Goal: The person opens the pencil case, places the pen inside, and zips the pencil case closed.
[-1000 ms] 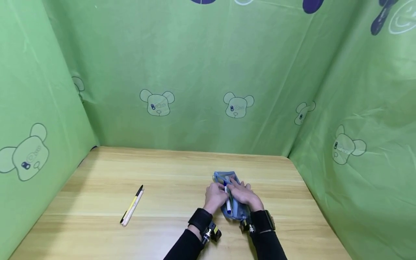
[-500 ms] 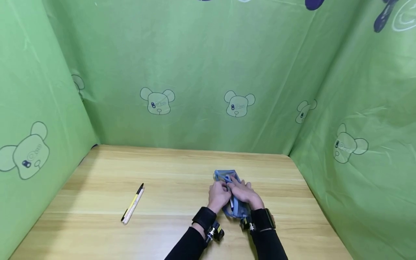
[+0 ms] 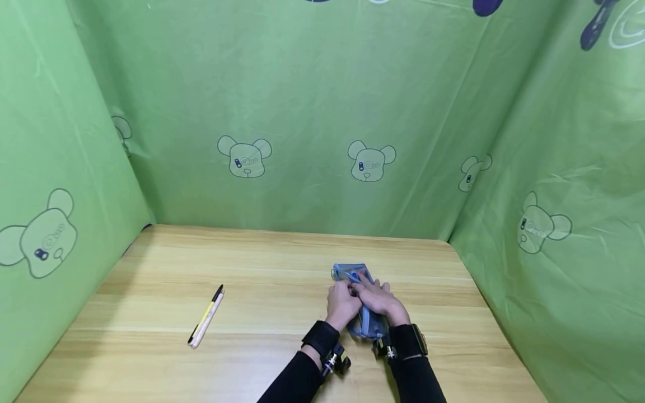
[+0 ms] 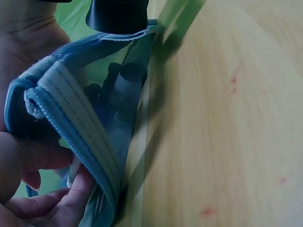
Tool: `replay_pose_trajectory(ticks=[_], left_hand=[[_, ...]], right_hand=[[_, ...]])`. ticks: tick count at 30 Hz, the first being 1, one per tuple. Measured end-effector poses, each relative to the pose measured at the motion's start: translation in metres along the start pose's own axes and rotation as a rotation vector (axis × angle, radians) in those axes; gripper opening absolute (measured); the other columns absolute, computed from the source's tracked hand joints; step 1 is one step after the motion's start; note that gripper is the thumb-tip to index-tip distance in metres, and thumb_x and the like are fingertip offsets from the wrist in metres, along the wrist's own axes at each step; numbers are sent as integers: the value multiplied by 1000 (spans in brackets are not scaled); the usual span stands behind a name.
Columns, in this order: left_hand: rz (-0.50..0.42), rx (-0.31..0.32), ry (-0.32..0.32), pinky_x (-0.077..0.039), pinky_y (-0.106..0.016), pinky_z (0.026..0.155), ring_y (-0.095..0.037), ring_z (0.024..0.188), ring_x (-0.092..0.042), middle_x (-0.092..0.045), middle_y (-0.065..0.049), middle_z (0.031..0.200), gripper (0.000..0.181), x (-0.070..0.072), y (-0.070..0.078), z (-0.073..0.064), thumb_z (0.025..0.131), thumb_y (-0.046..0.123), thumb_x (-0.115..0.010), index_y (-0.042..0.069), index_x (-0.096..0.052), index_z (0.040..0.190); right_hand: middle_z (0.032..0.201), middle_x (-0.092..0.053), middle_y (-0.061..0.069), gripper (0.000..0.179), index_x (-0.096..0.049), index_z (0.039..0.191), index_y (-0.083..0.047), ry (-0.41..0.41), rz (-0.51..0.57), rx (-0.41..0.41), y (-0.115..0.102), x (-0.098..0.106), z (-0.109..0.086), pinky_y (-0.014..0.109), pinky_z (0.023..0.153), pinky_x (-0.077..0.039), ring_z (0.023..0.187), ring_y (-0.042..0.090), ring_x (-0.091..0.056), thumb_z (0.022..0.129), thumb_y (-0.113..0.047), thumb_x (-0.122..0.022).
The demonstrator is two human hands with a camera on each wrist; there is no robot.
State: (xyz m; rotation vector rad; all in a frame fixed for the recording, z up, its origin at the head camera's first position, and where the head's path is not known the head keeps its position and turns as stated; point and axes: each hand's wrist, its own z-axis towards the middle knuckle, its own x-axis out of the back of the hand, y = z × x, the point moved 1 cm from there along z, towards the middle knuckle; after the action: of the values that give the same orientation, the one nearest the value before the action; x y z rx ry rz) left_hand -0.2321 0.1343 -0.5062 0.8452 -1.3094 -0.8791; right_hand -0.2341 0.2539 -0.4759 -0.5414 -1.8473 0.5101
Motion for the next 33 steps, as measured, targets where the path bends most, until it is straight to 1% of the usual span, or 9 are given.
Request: replay_pose_trajectory(ticks=[4, 7, 12, 17, 20, 25, 28, 33], left_hand=[[-3, -15, 5, -30, -23, 48, -14, 55, -43, -41, 6, 59, 15, 0, 1, 0, 77, 2, -68, 6, -57, 67], [0, -15, 3, -31, -23, 49, -14, 56, -44, -42, 6, 59, 14, -1, 2, 0, 77, 3, -68, 6, -58, 67], [18, -14, -11, -35, -25, 51, -17, 59, -49, -52, 3, 62, 11, -1, 3, -1, 77, 4, -70, 8, -62, 71], [43, -32, -13, -38, -27, 53, -20, 62, -54, -59, -3, 66, 10, -1, 4, -2, 78, 4, -69, 9, -61, 73], [52, -39, -16, -41, -28, 55, -22, 64, -58, -64, -6, 69, 6, -2, 3, -1, 77, 4, -69, 8, -64, 76], [54, -67, -22, -44, -29, 57, -26, 70, -64, -68, -9, 74, 3, -3, 2, 1, 78, 5, -70, 5, -68, 80], [57, -93, -6, -44, -29, 57, -26, 70, -65, -69, -9, 74, 1, -4, 1, 1, 77, 5, -69, 6, -68, 77], [67, -162, 15, -44, -28, 54, -26, 67, -65, -70, -9, 70, 8, -4, 0, -2, 74, 0, -67, 6, -70, 70]], right_hand=[[170, -18, 15, 62, -22, 162, -14, -6, 0, 19, 0, 1, 1, 77, 118, -1, 153, 55, 2, 108, -44, -29], [171, -18, 13, 63, -21, 162, -13, -14, 0, 29, 0, 2, 1, 76, 118, -2, 154, 53, 1, 108, -44, -28], [171, -16, 14, 63, -20, 162, -14, -17, 12, 20, 1, 3, 0, 75, 119, -3, 155, 52, 1, 108, -44, -28], [170, -16, 16, 64, -19, 162, -10, -18, 23, 45, 0, 3, 1, 73, 121, -1, 155, 51, 0, 108, -42, -28], [170, -15, 16, 64, -18, 162, -8, -22, 30, 54, -1, 3, 1, 72, 122, 0, 155, 51, 0, 109, -41, -28], [171, -14, 15, 65, -16, 162, -10, -21, 47, 44, -1, 4, 2, 72, 122, 0, 155, 50, 1, 108, -43, -28], [171, -14, 15, 66, -15, 163, -10, -22, 52, 48, -1, 4, 2, 71, 122, 1, 155, 50, 2, 108, -44, -29], [171, -13, 17, 66, -14, 162, -7, -21, 52, 61, 0, 3, 2, 71, 122, 2, 155, 51, 1, 108, -42, -28]])
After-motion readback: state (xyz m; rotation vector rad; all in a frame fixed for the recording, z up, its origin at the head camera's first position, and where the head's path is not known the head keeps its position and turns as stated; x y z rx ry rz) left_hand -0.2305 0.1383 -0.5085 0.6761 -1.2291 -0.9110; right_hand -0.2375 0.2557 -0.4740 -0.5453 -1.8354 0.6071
